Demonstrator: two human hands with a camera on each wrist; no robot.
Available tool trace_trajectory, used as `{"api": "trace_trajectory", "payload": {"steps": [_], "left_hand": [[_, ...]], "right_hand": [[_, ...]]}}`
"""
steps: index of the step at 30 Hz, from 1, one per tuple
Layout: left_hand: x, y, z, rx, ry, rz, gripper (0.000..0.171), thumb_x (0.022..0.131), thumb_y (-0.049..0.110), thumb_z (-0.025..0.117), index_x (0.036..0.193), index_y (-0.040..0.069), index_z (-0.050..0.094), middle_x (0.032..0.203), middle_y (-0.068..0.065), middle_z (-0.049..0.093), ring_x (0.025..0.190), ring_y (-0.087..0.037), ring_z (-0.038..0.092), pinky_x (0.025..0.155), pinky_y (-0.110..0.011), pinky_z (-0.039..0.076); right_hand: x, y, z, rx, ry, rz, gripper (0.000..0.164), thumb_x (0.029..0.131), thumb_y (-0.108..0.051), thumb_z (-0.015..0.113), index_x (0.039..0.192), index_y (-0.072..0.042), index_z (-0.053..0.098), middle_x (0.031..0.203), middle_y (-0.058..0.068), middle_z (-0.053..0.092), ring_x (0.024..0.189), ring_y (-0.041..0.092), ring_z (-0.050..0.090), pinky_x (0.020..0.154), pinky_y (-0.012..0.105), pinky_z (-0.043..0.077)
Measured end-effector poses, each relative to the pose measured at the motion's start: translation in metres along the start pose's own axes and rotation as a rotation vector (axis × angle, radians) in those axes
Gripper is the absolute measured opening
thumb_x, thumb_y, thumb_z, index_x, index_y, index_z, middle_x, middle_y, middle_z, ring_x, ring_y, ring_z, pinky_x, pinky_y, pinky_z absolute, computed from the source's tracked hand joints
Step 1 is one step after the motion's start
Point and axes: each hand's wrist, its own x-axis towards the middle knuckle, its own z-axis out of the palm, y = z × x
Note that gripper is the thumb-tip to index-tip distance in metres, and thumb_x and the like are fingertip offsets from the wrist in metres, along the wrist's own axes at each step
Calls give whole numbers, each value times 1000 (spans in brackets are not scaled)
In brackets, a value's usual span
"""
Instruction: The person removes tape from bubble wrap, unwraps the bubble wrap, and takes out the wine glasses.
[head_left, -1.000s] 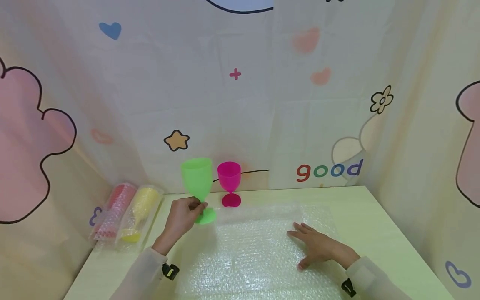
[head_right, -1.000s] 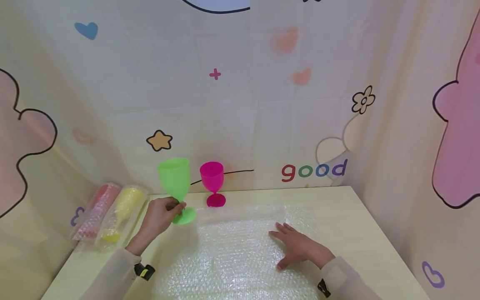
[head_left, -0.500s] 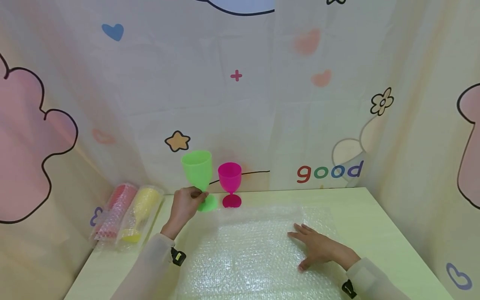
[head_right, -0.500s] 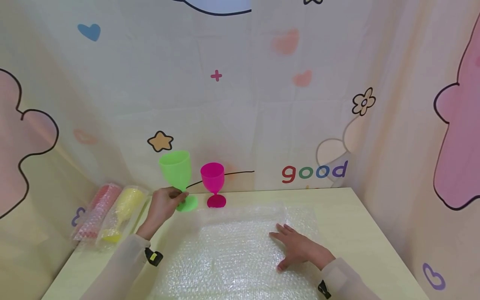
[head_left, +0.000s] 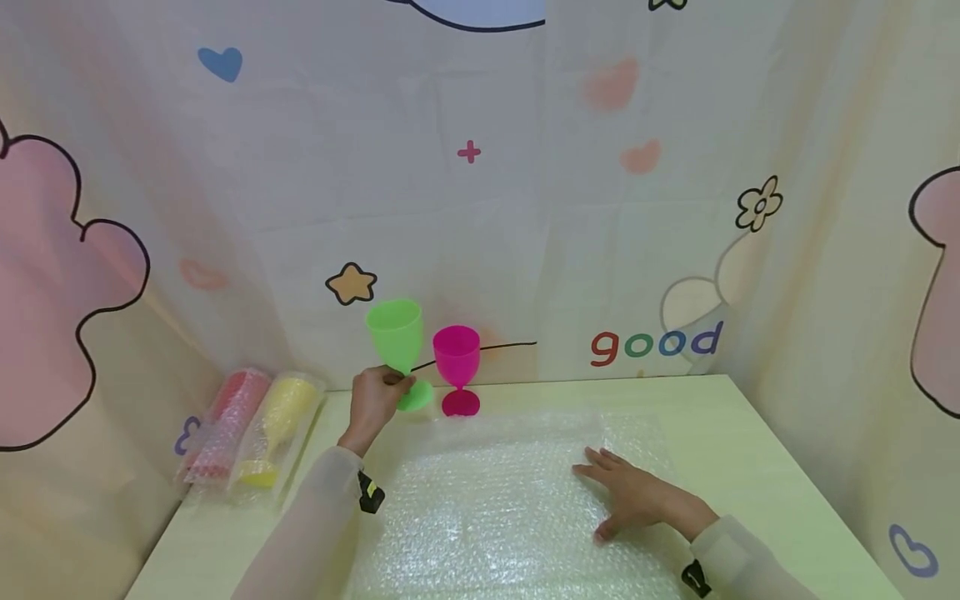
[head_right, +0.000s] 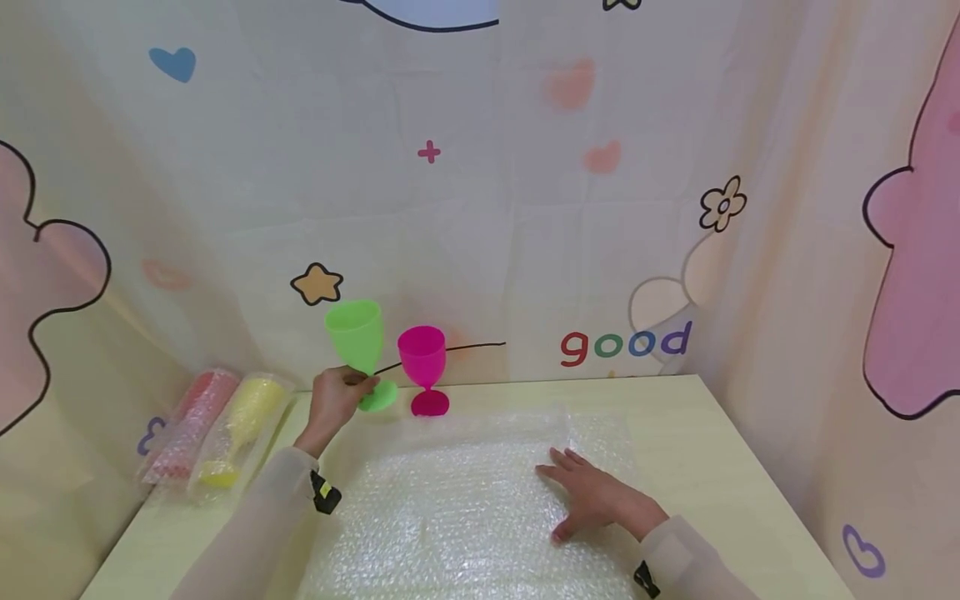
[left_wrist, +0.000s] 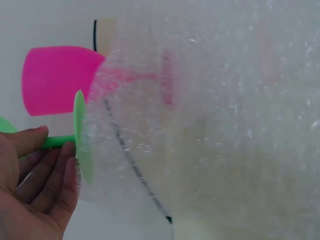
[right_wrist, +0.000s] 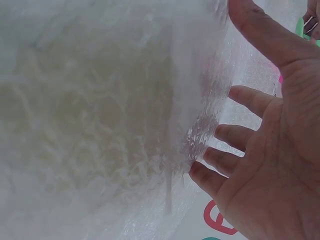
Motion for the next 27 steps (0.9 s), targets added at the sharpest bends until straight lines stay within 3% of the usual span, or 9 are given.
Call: {"api": "trace_trajectory", "payload": {"steps": [10, 19, 27], "left_hand": [[10, -21, 20, -54, 30, -82, 21, 85, 20, 76, 92, 0, 76, 87, -16, 76, 70, -22, 71, 64, -33, 57], [10, -34, 40, -30, 12, -161, 25, 84, 20, 76, 98, -1, 76, 95, -17, 76, 93, -33, 72, 81, -44, 57], [8, -41, 51, -17, 8, -213, 25, 83, 19, 76, 98, -1, 75, 98, -18, 76, 98, -34, 70, 86, -46, 55]], "right_hand": [[-1, -1, -3, -27, 12, -33, 103, 64, -47, 87, 150, -17, 40, 163, 17, 22, 150, 44, 18, 114, 66, 26], [-1, -2, -3, -18, 4, -5, 102, 64, -46, 87, 150, -20, 40, 164, 16, 21, 150, 43, 17, 114, 66, 27], [-2, -3, -2, -3, 0, 1, 101, 65, -45, 87, 150, -20, 40, 164, 15, 21, 150, 43, 17, 113, 66, 28]]}}
